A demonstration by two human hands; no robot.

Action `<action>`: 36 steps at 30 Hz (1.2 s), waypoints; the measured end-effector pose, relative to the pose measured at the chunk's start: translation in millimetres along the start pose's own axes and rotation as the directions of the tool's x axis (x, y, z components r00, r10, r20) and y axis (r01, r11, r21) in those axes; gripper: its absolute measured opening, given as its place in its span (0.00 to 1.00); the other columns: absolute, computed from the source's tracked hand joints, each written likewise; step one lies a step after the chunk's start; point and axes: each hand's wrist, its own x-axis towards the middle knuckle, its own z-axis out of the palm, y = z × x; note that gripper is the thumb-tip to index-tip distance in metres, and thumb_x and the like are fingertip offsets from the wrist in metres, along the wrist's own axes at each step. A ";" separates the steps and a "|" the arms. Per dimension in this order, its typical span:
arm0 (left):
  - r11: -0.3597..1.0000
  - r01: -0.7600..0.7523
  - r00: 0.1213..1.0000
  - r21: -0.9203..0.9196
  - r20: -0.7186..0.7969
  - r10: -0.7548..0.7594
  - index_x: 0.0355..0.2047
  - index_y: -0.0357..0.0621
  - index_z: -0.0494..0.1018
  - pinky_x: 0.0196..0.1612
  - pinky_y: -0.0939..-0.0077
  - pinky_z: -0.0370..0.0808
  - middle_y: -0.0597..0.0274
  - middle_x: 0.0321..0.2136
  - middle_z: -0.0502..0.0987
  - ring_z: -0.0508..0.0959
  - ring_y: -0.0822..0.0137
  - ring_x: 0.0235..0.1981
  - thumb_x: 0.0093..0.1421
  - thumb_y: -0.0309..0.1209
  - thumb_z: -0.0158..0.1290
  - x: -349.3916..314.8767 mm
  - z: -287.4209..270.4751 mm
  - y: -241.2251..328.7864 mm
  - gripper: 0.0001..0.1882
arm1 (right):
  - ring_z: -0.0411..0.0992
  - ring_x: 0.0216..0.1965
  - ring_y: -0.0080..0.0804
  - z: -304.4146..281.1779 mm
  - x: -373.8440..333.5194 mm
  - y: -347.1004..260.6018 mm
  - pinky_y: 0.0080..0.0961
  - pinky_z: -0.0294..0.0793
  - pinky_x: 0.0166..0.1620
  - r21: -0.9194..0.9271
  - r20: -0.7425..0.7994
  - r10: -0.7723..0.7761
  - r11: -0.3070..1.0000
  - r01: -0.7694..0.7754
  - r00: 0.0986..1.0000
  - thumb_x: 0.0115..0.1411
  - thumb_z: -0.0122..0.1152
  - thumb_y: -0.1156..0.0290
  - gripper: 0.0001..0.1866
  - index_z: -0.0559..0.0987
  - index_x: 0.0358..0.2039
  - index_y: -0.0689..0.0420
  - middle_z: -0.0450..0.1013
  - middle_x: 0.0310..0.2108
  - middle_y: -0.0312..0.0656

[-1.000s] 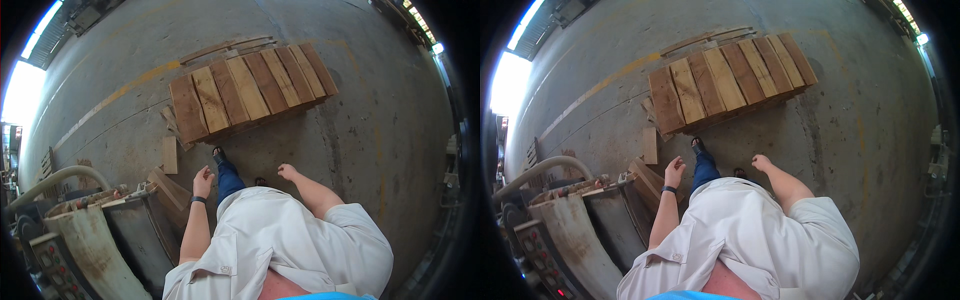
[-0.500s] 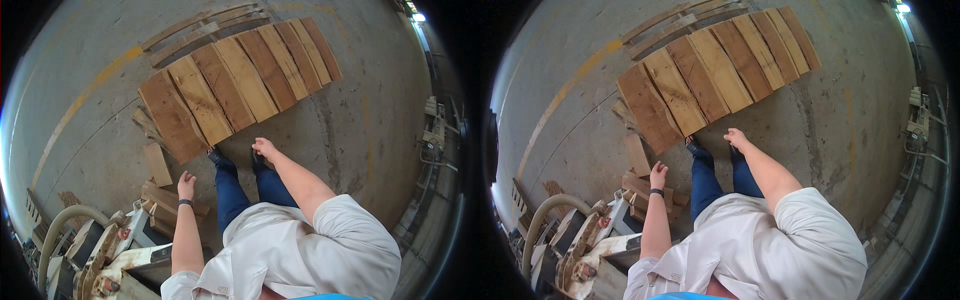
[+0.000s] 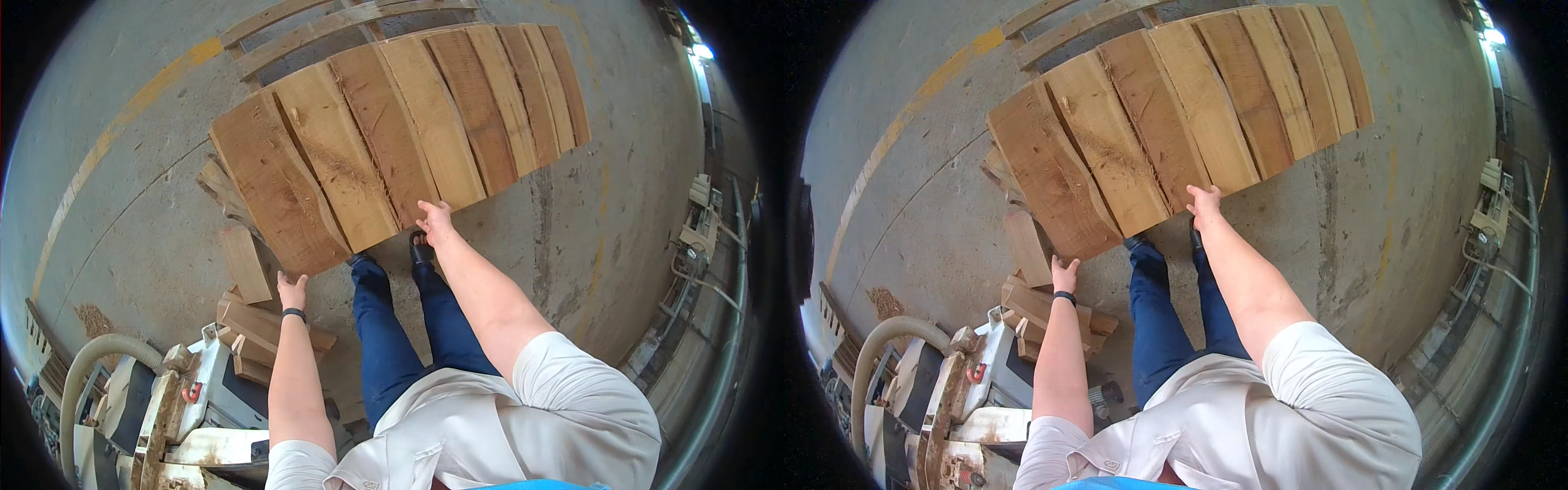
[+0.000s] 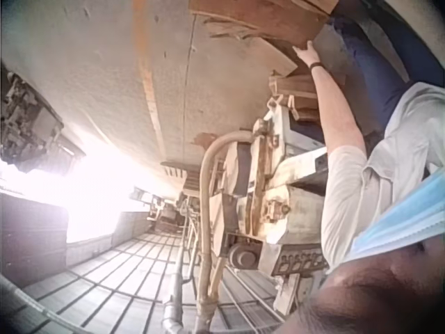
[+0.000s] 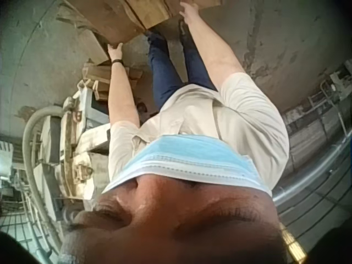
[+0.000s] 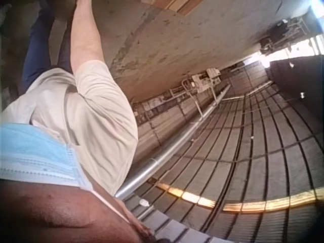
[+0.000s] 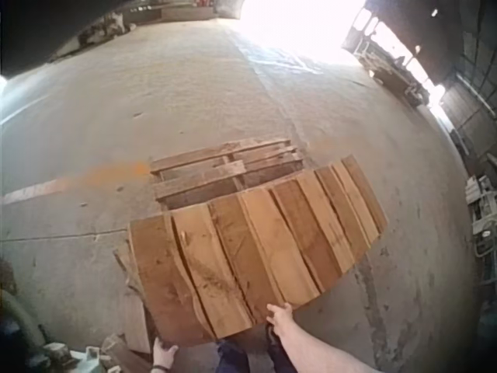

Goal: The person repeatedly picks up wooden boards from a pallet by hand and feeds them into a woodworking machine.

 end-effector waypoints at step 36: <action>0.998 -0.061 0.998 -0.005 -0.025 0.061 0.59 0.31 0.68 0.56 0.64 0.73 0.45 0.52 0.72 0.76 0.54 0.52 0.54 0.28 0.64 42.3 -10.5 -51.7 0.33 | 0.69 0.55 0.41 56.2 -49.0 110.0 0.41 0.70 0.56 0.281 0.327 0.163 0.923 -0.261 0.931 0.58 0.66 0.73 0.27 0.67 0.57 0.55 0.71 0.53 0.42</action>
